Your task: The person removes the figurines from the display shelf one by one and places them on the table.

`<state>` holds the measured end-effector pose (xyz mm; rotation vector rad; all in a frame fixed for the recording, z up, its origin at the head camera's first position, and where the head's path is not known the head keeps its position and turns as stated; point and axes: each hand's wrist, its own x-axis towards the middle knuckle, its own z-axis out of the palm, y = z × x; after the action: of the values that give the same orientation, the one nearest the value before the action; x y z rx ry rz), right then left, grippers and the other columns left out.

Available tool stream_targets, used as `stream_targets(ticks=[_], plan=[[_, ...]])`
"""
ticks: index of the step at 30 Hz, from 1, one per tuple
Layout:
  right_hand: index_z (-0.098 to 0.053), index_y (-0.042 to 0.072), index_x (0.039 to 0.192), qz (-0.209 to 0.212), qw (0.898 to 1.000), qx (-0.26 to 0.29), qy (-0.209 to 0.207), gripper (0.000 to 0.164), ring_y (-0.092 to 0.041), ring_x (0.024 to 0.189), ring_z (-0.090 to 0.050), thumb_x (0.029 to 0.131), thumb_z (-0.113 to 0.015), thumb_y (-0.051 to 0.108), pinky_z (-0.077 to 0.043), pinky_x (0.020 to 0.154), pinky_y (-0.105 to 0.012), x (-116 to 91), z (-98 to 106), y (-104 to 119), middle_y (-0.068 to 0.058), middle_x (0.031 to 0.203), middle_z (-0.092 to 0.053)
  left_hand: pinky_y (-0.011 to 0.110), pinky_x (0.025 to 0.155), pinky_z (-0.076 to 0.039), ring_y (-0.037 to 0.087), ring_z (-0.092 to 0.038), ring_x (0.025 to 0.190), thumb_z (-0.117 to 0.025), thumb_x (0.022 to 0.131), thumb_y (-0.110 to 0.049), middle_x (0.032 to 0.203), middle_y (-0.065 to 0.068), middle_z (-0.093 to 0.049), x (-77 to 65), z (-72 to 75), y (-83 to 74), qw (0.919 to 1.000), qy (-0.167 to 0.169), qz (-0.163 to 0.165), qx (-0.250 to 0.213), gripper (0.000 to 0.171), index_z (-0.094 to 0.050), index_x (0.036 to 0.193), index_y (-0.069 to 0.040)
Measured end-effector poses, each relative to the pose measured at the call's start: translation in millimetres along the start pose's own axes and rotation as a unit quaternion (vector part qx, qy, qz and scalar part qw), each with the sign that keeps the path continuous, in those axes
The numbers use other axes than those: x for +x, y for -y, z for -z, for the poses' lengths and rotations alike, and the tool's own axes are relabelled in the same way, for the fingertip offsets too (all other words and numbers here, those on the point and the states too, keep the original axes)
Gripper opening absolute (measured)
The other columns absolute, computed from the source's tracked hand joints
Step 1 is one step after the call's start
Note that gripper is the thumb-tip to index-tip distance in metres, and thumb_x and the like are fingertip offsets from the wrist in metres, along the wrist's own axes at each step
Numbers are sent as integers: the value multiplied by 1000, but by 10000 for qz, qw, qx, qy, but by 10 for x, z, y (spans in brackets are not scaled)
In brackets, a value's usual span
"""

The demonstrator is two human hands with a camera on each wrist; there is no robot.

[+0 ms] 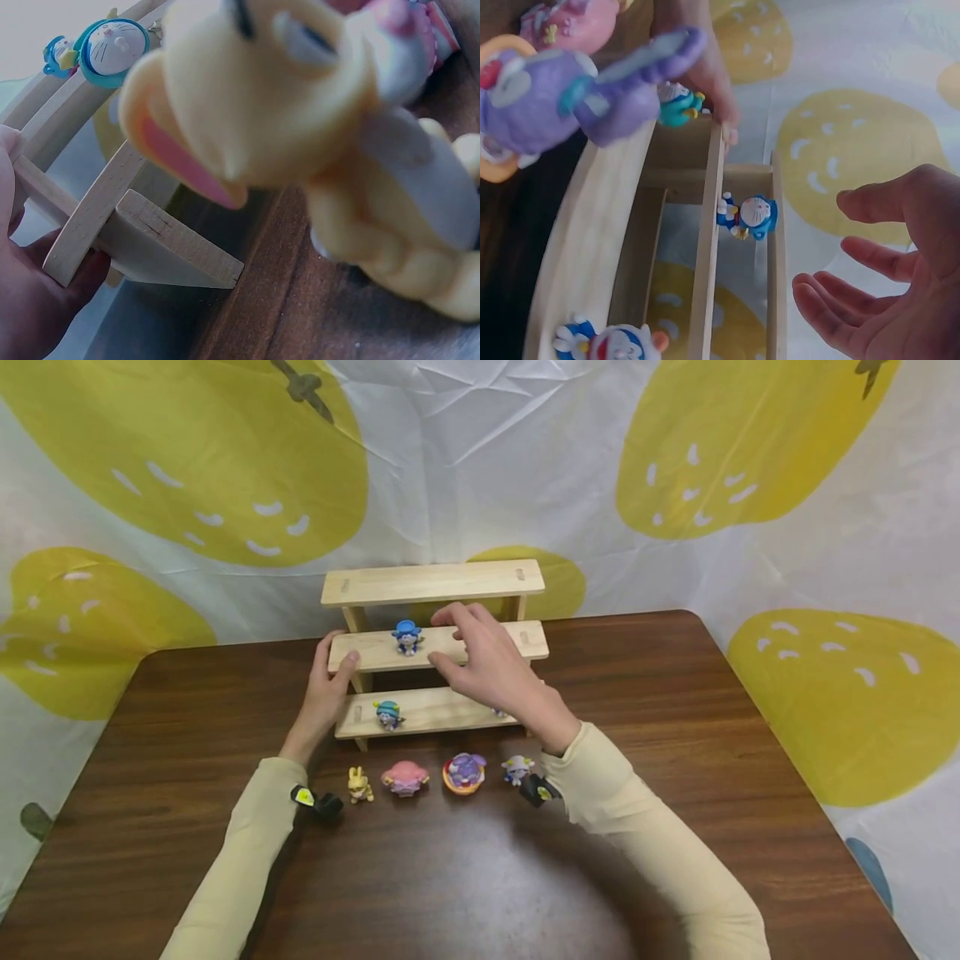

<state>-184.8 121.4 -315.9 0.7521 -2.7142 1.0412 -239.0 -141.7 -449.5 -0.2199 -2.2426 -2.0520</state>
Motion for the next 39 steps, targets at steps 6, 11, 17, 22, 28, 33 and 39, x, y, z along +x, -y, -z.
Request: stream_targets(ticks=[6, 11, 17, 22, 28, 33, 39], plan=[[-55, 4, 137, 32, 9993, -88, 349, 45, -36, 117, -60, 96, -68, 19, -52, 97, -49, 157, 34, -34, -17, 137, -57, 44, 113, -31, 33, -41, 130, -49, 107, -14, 153, 26, -36, -11, -11, -70, 9999, 18, 105, -42, 56, -26, 156, -3], [-55, 4, 138, 133, 9977, -137, 649, 43, -38, 117, -60, 98, -66, 17, -51, 97, -50, 282, 20, -62, -18, 137, -59, 45, 115, -30, 32, -40, 132, -49, 107, -15, 153, 25, -36, -20, -8, -67, 9999, 9, 110, 20, 55, -26, 155, -3], [-58, 3, 135, 274, 9961, -126, 830, 41, -35, 116, -62, 96, -68, 15, -51, 99, -47, 432, -18, -56, -16, 136, -62, 45, 112, -33, 31, -42, 130, -50, 107, -21, 151, 21, -38, -1, 13, 23, 10000, -35, -35, 48, 55, -28, 155, -5], [-59, 3, 134, 294, 9942, -179, 1016, 41, -35, 117, -63, 96, -68, 16, -51, 101, -44, 547, -58, -52, -15, 136, -63, 45, 111, -34, 32, -43, 129, -50, 107, -21, 150, 23, -39, 6, 19, 31, 10000, -39, -55, 55, 55, -28, 155, -5], [-61, 3, 133, 254, 9925, -113, 1188, 41, -36, 117, -64, 94, -69, 12, -50, 103, -44, 649, -94, -88, -15, 136, -63, 44, 114, -31, 30, -41, 131, -50, 107, -19, 151, 21, -39, 4, 15, 16, 9999, -57, -71, 65, 54, -28, 154, -5], [-62, 3, 132, 208, 9904, -94, 1361, 40, -33, 114, -67, 93, -70, 11, -52, 100, -43, 693, -143, -111, -16, 132, -66, 44, 112, -32, 30, -42, 129, -50, 107, -21, 150, 21, -40, -16, 16, 19, 9999, -48, -104, 26, 55, -28, 154, -5], [-60, 1, 133, 171, 9884, -45, 1507, 41, -32, 111, -68, 94, -70, 11, -54, 98, -43, 719, -199, -118, -20, 127, -67, 40, 110, -33, 30, -42, 128, -49, 107, -20, 150, 22, -39, -18, 15, 5, 10000, -10, 1, -32, 56, -26, 156, -6]])
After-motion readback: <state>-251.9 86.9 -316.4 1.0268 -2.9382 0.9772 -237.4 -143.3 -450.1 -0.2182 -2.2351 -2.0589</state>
